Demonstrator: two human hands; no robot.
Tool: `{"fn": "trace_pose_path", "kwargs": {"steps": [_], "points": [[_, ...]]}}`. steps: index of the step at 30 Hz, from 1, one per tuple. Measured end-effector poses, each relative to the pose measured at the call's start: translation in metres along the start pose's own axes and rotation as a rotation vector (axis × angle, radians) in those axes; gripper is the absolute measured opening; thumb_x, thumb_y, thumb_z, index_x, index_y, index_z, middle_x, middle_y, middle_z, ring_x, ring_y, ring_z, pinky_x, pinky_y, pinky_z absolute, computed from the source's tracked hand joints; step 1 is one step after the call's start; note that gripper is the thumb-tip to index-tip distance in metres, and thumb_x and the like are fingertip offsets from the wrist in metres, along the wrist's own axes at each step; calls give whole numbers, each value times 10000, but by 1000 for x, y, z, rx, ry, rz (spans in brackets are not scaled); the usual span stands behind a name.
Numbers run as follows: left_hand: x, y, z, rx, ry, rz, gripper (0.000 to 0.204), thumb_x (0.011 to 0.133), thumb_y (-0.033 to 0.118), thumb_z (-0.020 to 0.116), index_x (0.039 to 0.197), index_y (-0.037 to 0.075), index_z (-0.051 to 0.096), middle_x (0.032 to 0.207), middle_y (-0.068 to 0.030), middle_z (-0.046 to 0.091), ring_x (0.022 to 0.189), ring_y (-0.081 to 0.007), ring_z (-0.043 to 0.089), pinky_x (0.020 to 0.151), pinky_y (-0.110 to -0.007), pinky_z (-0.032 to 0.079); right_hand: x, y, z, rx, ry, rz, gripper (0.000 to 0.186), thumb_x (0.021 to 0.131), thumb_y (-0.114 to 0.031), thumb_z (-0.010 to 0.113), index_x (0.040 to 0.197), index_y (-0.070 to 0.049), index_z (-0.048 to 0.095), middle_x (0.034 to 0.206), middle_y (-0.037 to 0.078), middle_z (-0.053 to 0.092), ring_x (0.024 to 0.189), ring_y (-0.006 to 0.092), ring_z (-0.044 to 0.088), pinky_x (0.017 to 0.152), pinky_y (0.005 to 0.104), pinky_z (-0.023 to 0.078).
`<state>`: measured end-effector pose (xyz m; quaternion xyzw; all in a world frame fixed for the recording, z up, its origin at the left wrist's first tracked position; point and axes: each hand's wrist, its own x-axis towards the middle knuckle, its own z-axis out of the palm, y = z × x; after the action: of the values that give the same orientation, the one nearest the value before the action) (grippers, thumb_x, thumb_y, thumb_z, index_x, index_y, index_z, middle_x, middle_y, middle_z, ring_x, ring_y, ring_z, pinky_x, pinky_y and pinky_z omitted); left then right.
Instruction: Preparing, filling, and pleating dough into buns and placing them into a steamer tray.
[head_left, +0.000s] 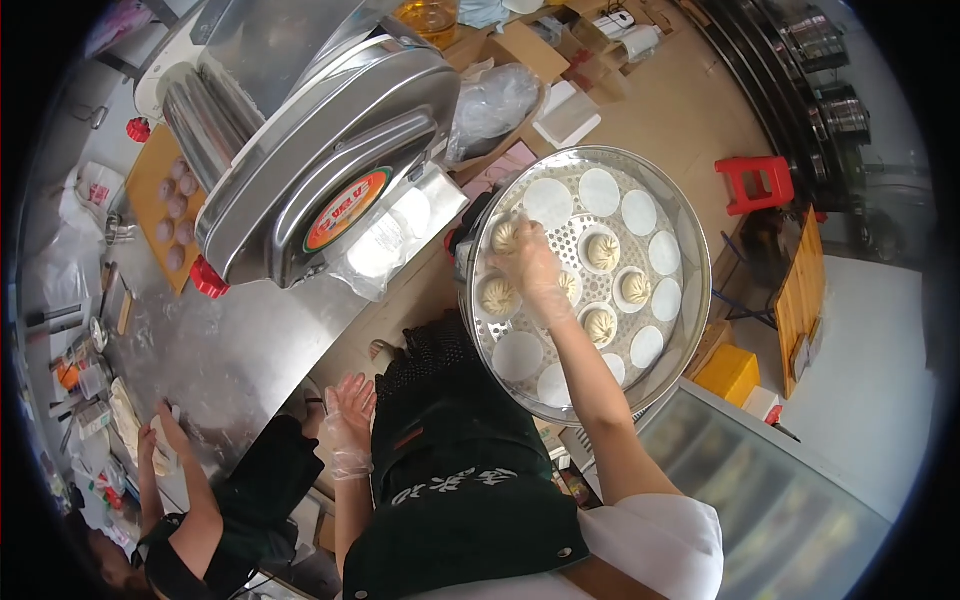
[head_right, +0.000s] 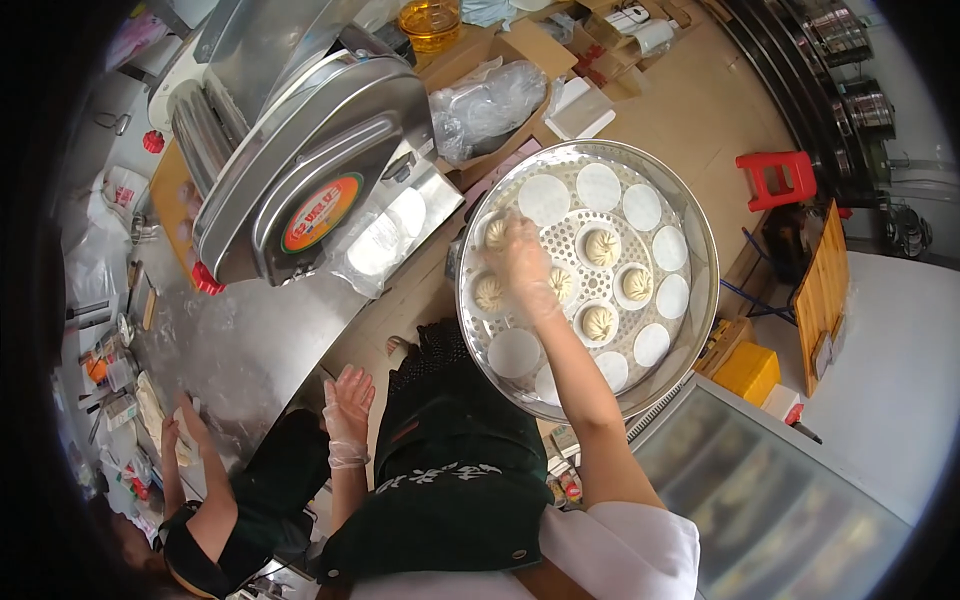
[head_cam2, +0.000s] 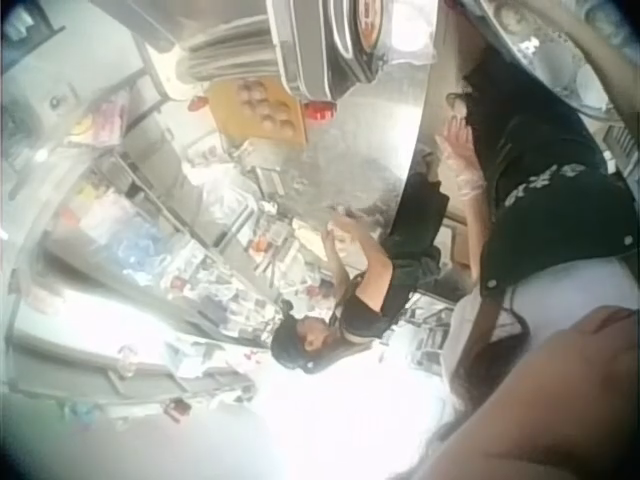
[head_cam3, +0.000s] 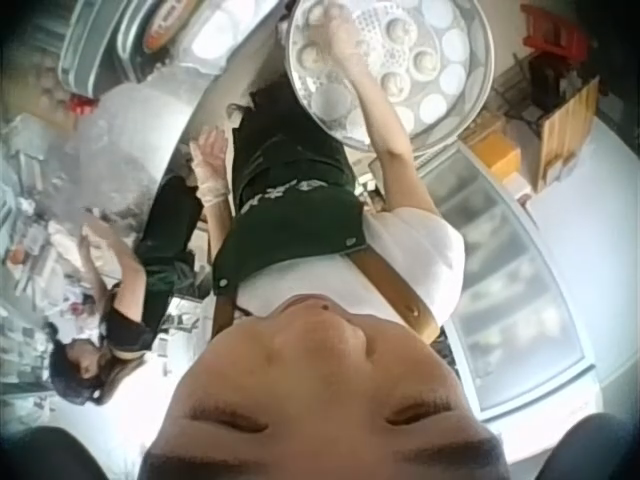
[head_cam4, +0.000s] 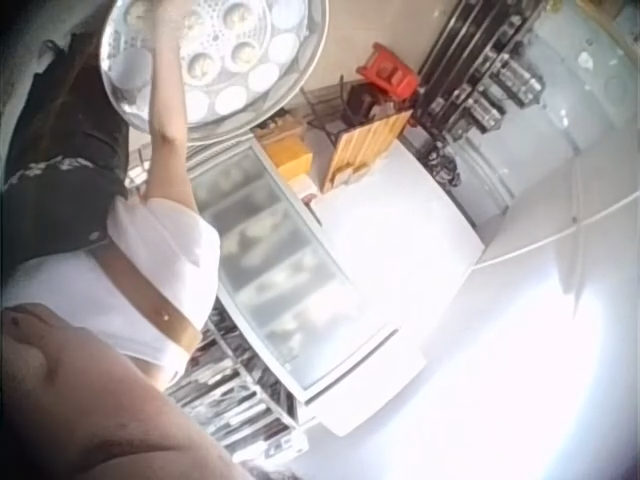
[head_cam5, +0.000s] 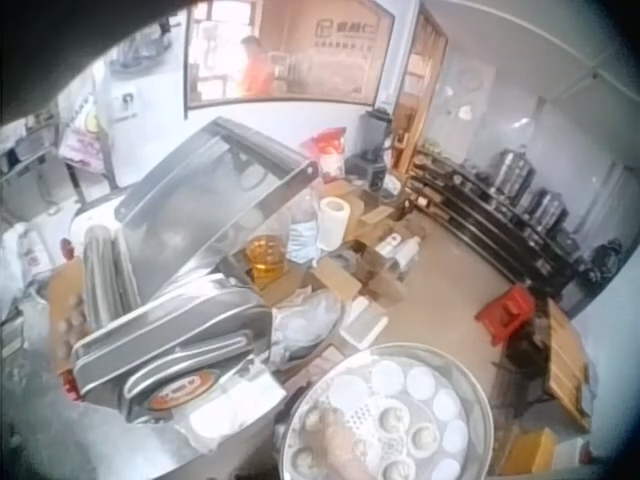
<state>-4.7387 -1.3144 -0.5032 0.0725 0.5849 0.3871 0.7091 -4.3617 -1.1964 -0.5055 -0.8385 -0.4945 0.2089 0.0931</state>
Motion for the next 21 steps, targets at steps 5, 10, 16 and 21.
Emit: {"fn": "trace_pose_path", "kwargs": {"steps": [5, 10, 16, 21], "points": [[-5, 1, -12, -19, 55, -3, 657, 1008, 532, 370, 1381, -6, 428, 1344, -174, 526, 1227, -308, 525, 1032, -416, 418, -53, 51, -37, 221, 65, 51, 723, 773, -274, 775, 1374, -28, 457, 1385, 221, 483, 1149, 396, 578, 972, 435, 477], [-11, -5, -24, -40, 93, -8, 646, 1007, 514, 397, 1370, -19, 430, 1355, -191, 516, 1223, -321, 526, 1033, -419, 418, -112, 77, -67, 311, -12, 243, 588, 812, -188, 752, 1321, 0, 526, 1238, 196, 603, 1080, 311, 626, 898, 390, 517], [-18, -10, -24, -33, 52, 14, 618, 1016, 484, 397, 1366, -24, 421, 1334, -208, 530, 1207, -330, 539, 1021, -418, 433, -143, 42, -76, 517, -44, 109, 481, 845, -130, 721, 1286, -15, 568, 1114, 148, 677, 975, 245, 667, 829, 350, 541], [-43, 0, -45, -26, 4, 32, 590, 1018, 481, 387, 1374, 14, 437, 1335, -185, 533, 1204, -312, 537, 1022, -411, 429, -168, -28, -68, 492, -148, -134, 473, 845, -163, 722, 1273, -29, 569, 1102, 169, 672, 981, 299, 666, 830, 373, 537]]}}
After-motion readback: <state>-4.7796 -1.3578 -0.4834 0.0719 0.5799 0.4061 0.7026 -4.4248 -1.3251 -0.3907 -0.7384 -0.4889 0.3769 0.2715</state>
